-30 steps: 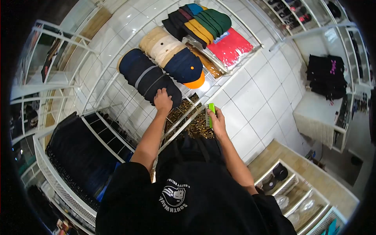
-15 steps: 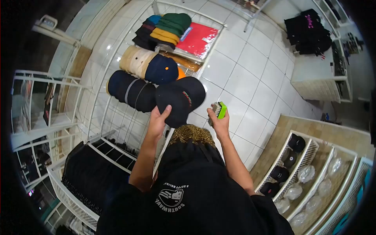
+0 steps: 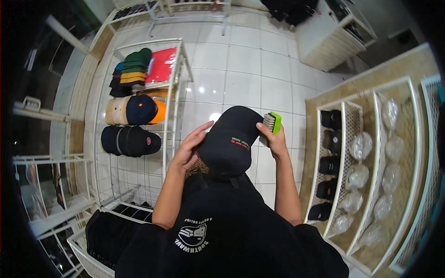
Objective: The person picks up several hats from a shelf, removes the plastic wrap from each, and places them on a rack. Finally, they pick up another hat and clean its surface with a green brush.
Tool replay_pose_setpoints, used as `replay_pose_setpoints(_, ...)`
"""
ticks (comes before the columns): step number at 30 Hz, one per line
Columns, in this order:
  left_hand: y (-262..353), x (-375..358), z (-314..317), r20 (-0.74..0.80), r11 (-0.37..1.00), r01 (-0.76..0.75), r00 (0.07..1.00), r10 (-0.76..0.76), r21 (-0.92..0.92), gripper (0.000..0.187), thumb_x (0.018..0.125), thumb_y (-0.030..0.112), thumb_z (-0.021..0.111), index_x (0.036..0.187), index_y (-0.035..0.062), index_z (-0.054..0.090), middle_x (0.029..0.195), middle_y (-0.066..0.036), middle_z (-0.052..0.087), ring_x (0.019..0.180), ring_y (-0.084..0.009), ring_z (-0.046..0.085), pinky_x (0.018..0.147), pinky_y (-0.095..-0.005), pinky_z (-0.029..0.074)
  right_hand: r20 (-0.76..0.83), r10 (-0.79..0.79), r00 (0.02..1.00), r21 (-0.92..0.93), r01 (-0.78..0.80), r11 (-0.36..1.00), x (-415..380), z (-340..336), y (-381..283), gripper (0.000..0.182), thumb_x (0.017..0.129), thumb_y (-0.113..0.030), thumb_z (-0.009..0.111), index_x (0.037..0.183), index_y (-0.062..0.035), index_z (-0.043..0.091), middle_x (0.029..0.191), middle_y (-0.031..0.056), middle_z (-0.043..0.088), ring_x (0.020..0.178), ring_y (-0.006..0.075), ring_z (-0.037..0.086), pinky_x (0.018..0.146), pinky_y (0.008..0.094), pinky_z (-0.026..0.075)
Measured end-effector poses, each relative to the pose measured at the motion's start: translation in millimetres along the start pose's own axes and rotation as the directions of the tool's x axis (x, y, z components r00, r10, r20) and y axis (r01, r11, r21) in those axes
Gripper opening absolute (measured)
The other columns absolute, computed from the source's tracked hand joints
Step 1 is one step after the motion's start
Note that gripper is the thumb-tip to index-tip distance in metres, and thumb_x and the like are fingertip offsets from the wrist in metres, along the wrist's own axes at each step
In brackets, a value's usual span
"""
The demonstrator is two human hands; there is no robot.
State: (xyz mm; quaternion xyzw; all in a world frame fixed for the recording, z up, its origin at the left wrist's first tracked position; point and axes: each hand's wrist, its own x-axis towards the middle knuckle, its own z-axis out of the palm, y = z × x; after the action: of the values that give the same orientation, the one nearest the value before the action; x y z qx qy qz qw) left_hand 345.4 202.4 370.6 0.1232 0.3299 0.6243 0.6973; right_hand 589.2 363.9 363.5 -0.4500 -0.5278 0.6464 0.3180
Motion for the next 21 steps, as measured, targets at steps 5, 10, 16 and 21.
replay_pose_setpoints(5, -24, 35, 48, 0.142, 0.932, 0.148, 0.968, -0.205, 0.331, 0.038, 0.095, 0.014, 0.063, 0.127, -0.004, 0.056, 0.114, -0.012, 0.066, 0.102, -0.0139, 0.066, 0.089, -0.0258, 0.053, -0.093, -0.054, 0.994, 0.051, 0.059, 0.997, -36, -55, -30, 0.03, 0.081, -0.013, 0.075, 0.104, -0.0032, 0.057, 0.08, -0.002, 0.056, 0.07, 0.0075, 0.052, 0.062, 0.0241, 0.044)
replay_pose_setpoints(10, -39, 50, 108, 0.167, 0.925, 0.239, 0.941, -0.296, 0.295, 0.032, 0.1, 0.019, 0.055, 0.125, -0.0028, 0.057, 0.116, -0.009, 0.066, 0.099, -0.0127, 0.066, 0.088, -0.0267, 0.054, -0.303, -0.172, 0.937, -0.029, 0.172, 0.985, -54, -77, -34, 0.034, 0.082, -0.018, 0.074, 0.105, -0.0014, 0.056, 0.083, 0.0004, 0.057, 0.074, 0.011, 0.054, 0.068, 0.0272, 0.046)
replay_pose_setpoints(16, -29, 74, 125, 0.247, 0.889, 0.2, 0.914, -0.321, 0.413, 0.038, 0.103, 0.023, 0.051, 0.131, -0.0018, 0.052, 0.115, -0.007, 0.066, 0.1, -0.0114, 0.064, 0.089, -0.0262, 0.053, -0.513, -0.471, 0.718, -0.316, 0.353, 0.881, -73, -63, -53, 0.042, 0.083, -0.019, 0.068, 0.116, 0.0025, 0.053, 0.106, 0.0164, 0.057, 0.097, 0.0271, 0.056, 0.09, 0.0388, 0.045)
replay_pose_setpoints(21, -2, 91, 123, 0.362, 0.899, 0.193, 0.866, -0.345, 0.394, 0.041, 0.103, 0.022, 0.05, 0.137, -0.0016, 0.047, 0.121, -0.008, 0.063, 0.103, -0.0118, 0.063, 0.091, -0.0259, 0.052, -0.142, -0.621, 0.771, -0.656, 0.396, 0.642, -75, -22, -107, 0.056, 0.081, -0.015, 0.071, 0.133, -0.0017, 0.053, 0.114, 0.0183, 0.056, 0.104, 0.0325, 0.058, 0.093, 0.0397, 0.044)
